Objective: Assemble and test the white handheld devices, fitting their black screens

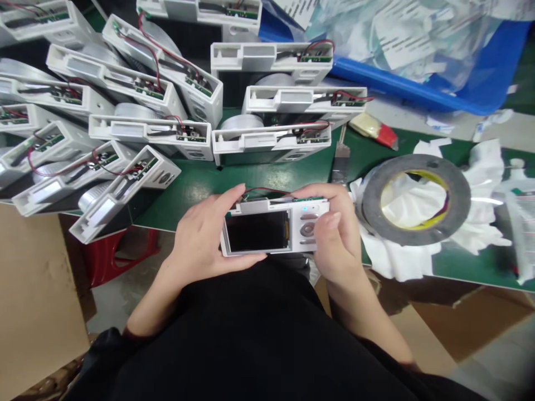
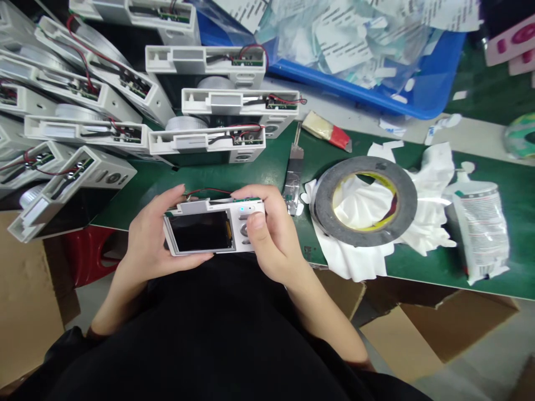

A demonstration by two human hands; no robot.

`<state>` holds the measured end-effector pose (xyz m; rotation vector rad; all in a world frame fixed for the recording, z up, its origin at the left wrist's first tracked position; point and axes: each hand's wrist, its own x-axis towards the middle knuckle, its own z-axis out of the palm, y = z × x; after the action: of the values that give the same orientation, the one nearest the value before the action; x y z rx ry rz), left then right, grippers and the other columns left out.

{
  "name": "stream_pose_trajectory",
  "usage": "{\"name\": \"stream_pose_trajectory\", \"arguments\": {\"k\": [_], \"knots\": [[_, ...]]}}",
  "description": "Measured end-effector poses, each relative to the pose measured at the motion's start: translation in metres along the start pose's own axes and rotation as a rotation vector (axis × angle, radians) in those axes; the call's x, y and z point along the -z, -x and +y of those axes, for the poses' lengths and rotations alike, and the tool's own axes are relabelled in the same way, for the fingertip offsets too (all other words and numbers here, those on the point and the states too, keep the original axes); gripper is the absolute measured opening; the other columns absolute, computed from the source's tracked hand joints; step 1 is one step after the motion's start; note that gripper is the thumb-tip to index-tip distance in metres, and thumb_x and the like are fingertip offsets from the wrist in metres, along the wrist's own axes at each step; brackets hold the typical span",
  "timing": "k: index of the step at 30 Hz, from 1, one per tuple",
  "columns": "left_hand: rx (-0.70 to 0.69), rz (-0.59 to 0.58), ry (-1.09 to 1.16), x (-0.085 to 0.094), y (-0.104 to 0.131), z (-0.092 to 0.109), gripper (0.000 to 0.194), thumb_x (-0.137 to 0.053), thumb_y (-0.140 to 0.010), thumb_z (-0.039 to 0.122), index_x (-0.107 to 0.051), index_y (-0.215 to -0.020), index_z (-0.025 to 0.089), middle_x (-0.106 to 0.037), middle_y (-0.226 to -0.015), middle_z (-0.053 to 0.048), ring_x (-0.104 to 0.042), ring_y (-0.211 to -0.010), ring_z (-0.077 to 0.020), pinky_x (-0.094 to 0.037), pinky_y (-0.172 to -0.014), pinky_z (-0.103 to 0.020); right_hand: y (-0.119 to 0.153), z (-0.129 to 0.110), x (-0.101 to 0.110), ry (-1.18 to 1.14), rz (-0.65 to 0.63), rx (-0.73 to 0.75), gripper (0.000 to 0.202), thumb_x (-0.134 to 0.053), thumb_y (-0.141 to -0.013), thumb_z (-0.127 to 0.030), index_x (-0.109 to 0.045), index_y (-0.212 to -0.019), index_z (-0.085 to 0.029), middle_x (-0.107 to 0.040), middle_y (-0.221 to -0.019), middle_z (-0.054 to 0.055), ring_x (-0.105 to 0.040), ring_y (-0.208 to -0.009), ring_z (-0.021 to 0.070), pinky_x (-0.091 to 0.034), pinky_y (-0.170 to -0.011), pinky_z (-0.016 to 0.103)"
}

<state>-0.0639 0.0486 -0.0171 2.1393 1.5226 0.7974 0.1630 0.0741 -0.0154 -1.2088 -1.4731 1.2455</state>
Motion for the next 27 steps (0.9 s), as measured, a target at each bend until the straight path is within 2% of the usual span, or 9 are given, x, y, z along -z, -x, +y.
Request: {"name": "stream_pose_trajectory", "arguments": {"k": [4, 7, 13, 15, 17, 19, 23, 26, 27], "knots": [[-0.022, 0.01, -0.003, -0.001, -0.001, -0.001, 0.092, -0.076, -0.084, 0.072, -0.038, -0.156, 0.029, -0.075, -0.132, -0.009, -0.079, -0.11, -0.0316, -0.064, -0.091, -0.042, -0.001, 0.002, -0.003, 0.028, 0.024, 0.057, 0.038, -0.049, -0.109, -0.057, -0.064, -0.136, -0.034, -0.074, -0.12, 0.005, -0.074, -0.103, 0.0247, -0.063, -0.085, 0.042], [-0.031, 0.028, 0.016, -0.002, 0.001, -0.002, 0.094, -0.078, -0.082, 0.073, -0.037, -0.156, 0.031, -0.074, -0.136, -0.01, -0.077, -0.119, -0.0334, -0.064, -0.095, -0.044, -0.002, 0.004, -0.006, 0.068, 0.082, 0.154, 0.037, -0.047, -0.111, -0.047, -0.06, -0.144, -0.034, -0.075, -0.126, 0.006, -0.073, -0.113, 0.0253, -0.062, -0.095, 0.046], [0.014, 0.059, 0.071, -0.005, 0.006, -0.004, 0.098, -0.084, -0.077, 0.071, -0.038, -0.154, 0.031, -0.076, -0.13, -0.01, -0.077, -0.116, -0.0355, -0.062, -0.098, -0.051, 0.003, -0.006, -0.002, 0.318, 0.125, 0.257, 0.029, -0.05, -0.11, -0.032, -0.073, -0.128, -0.031, -0.072, -0.141, 0.005, -0.06, -0.142, 0.0294, -0.045, -0.124, 0.059], [0.022, 0.049, 0.092, -0.005, 0.007, -0.004, 0.101, -0.088, -0.076, 0.066, -0.035, -0.155, 0.032, -0.074, -0.132, -0.012, -0.075, -0.122, -0.0373, -0.059, -0.103, -0.055, 0.003, -0.012, 0.0, 0.375, 0.162, 0.305, 0.026, -0.054, -0.107, -0.029, -0.075, -0.122, -0.034, -0.076, -0.132, 0.003, -0.066, -0.134, 0.0301, -0.045, -0.123, 0.062], [0.024, 0.028, 0.112, -0.004, 0.008, -0.004, 0.104, -0.09, -0.075, 0.063, -0.032, -0.156, 0.033, -0.073, -0.137, -0.013, -0.071, -0.129, -0.0381, -0.056, -0.109, -0.058, 0.001, -0.019, -0.001, 0.413, 0.163, 0.357, 0.02, -0.063, -0.103, -0.025, -0.077, -0.113, -0.036, -0.08, -0.108, 0.0, -0.075, -0.109, 0.0272, -0.048, -0.12, 0.06], [0.033, 0.011, 0.142, -0.002, 0.008, -0.002, 0.101, -0.089, -0.078, 0.062, -0.032, -0.156, 0.034, -0.071, -0.14, -0.014, -0.069, -0.132, -0.0381, -0.055, -0.111, -0.059, -0.005, -0.025, -0.005, 0.459, 0.112, 0.402, 0.017, -0.07, -0.098, -0.022, -0.076, -0.106, -0.037, -0.078, -0.092, -0.003, -0.076, -0.088, 0.0227, -0.05, -0.118, 0.058], [0.075, -0.011, 0.176, 0.005, 0.004, 0.002, 0.083, -0.085, -0.086, 0.054, -0.039, -0.151, 0.032, -0.068, -0.146, -0.014, -0.067, -0.136, -0.0371, -0.056, -0.111, -0.059, -0.015, -0.035, -0.019, 0.477, 0.036, 0.525, 0.006, -0.071, -0.099, -0.025, -0.074, -0.1, -0.03, -0.08, -0.093, -0.003, -0.078, -0.088, 0.0199, -0.047, -0.122, 0.052], [0.072, -0.041, 0.068, 0.01, 0.001, 0.003, 0.071, -0.084, -0.087, 0.049, -0.047, -0.144, 0.028, -0.068, -0.147, -0.014, -0.058, -0.146, -0.0395, -0.051, -0.116, -0.062, -0.016, -0.041, -0.023, 0.458, 0.052, 0.578, 0.007, -0.066, -0.103, -0.023, -0.072, -0.101, -0.026, -0.081, -0.086, -0.006, -0.073, -0.067, 0.0119, -0.05, -0.121, 0.041], [0.08, -0.053, 0.022, 0.011, 0.001, 0.003, 0.068, -0.084, -0.088, 0.049, -0.049, -0.142, 0.027, -0.066, -0.149, -0.015, -0.055, -0.149, -0.0413, -0.047, -0.119, -0.066, -0.015, -0.043, -0.021, 0.47, 0.071, 0.577, 0.009, -0.065, -0.102, -0.019, -0.072, -0.104, -0.024, -0.082, -0.088, -0.006, -0.073, -0.066, 0.0107, -0.051, -0.12, 0.037]]}}
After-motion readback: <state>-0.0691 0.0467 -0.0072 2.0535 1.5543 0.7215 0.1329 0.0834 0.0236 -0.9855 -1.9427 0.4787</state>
